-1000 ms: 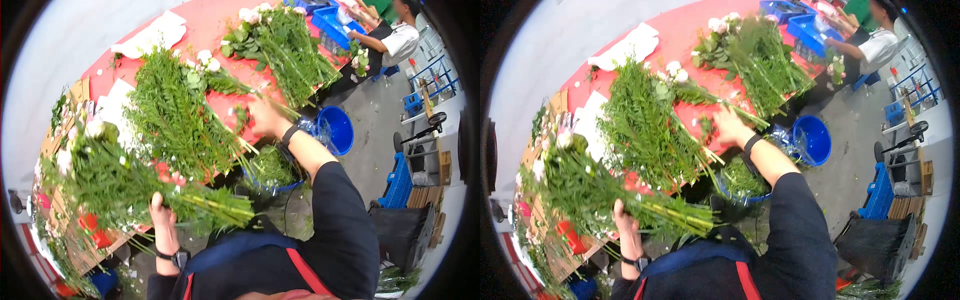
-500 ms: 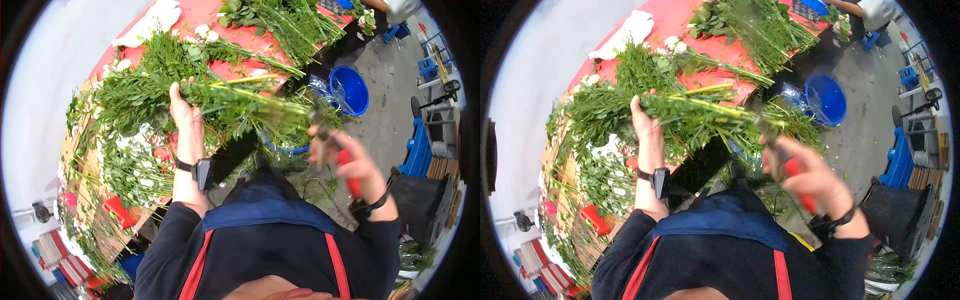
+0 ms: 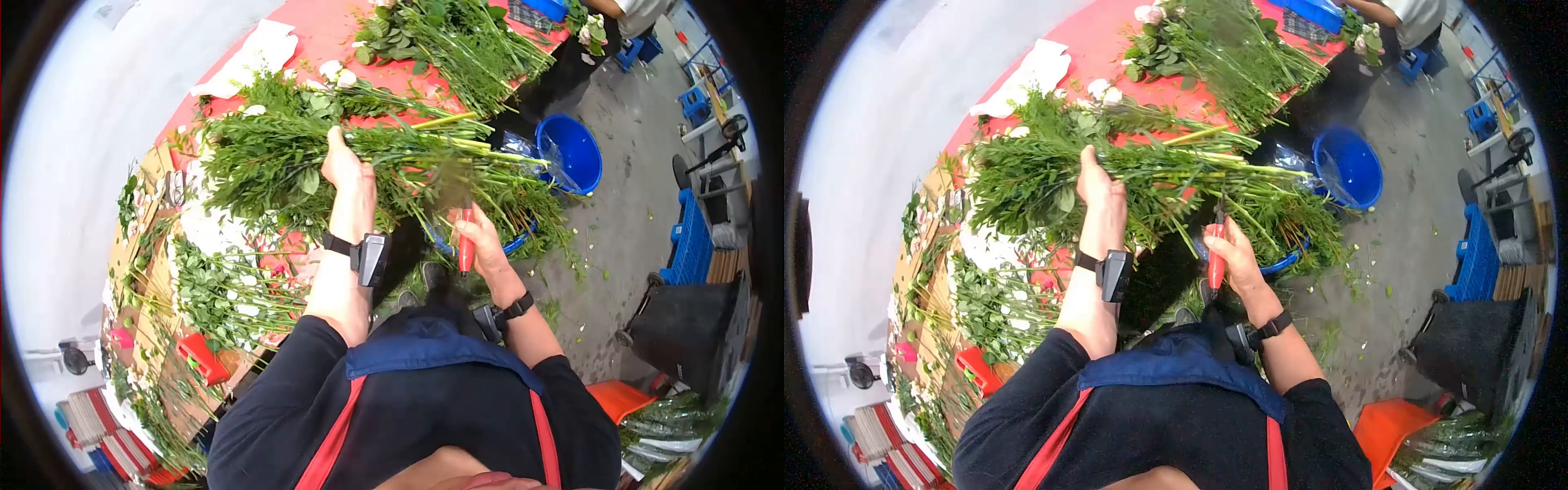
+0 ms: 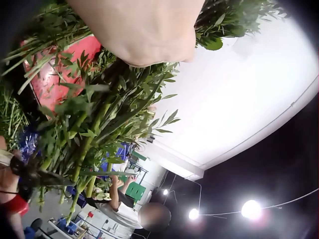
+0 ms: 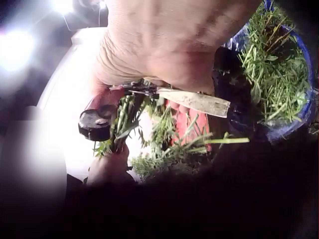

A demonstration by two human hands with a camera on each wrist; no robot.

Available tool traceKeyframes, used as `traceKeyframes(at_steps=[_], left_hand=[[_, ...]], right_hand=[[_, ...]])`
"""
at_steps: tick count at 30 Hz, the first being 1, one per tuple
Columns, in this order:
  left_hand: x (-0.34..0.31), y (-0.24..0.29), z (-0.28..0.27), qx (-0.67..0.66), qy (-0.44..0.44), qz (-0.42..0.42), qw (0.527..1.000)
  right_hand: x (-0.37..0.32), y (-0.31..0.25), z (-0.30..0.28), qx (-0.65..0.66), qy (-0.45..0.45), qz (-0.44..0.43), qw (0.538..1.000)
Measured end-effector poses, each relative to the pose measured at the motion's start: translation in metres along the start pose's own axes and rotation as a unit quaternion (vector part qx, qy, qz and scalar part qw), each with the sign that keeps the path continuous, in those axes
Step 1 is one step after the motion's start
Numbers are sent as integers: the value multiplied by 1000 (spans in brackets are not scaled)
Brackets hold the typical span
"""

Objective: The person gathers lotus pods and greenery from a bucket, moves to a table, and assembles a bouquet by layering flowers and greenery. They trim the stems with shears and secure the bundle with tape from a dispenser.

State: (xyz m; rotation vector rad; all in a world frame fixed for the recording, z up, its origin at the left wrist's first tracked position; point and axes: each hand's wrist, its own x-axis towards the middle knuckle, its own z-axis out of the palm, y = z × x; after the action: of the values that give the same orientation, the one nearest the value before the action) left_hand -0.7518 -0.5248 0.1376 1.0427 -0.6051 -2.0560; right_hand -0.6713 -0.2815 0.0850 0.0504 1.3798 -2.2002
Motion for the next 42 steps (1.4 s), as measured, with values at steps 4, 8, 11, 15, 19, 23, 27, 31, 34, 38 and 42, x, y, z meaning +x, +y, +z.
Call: traceKeyframes(at_steps=[4, 8, 11, 15, 19, 23, 27, 31, 34, 38, 42], left_hand=[[-5, -2, -11, 17, 30, 24, 999], [33, -11, -42, 174, 92, 11, 980], [33, -16, -50, 135, 99, 52, 984], [26, -8, -69, 170, 75, -35, 982], [13, 5, -63, 76, 81, -1, 994], [16, 20, -66, 64, 61, -37, 995], [14, 33, -70, 84, 53, -55, 994], [8, 33, -66, 102, 59, -73, 990], [0, 24, -58, 100, 65, -50, 992], [-10, 4, -48, 116, 45, -33, 992], [3, -12, -50, 120, 28, -12, 992]], right_hand=[[3, 15, -6, -89, -13, 13, 996], [1, 18, -4, -39, -40, 27, 998], [10, 26, -14, 16, -51, 80, 995], [5, 34, -6, -8, 11, 89, 996], [-2, 41, 3, -75, 48, 82, 993], [-7, 34, 13, -105, 40, 59, 992], [-9, 23, 18, -157, 25, 37, 987], [1, 28, 10, -176, 15, -3, 984], [15, 30, 5, -185, 28, -22, 982], [29, 10, -12, -103, 43, 50, 993], [43, 15, -36, -242, 53, 36, 968]])
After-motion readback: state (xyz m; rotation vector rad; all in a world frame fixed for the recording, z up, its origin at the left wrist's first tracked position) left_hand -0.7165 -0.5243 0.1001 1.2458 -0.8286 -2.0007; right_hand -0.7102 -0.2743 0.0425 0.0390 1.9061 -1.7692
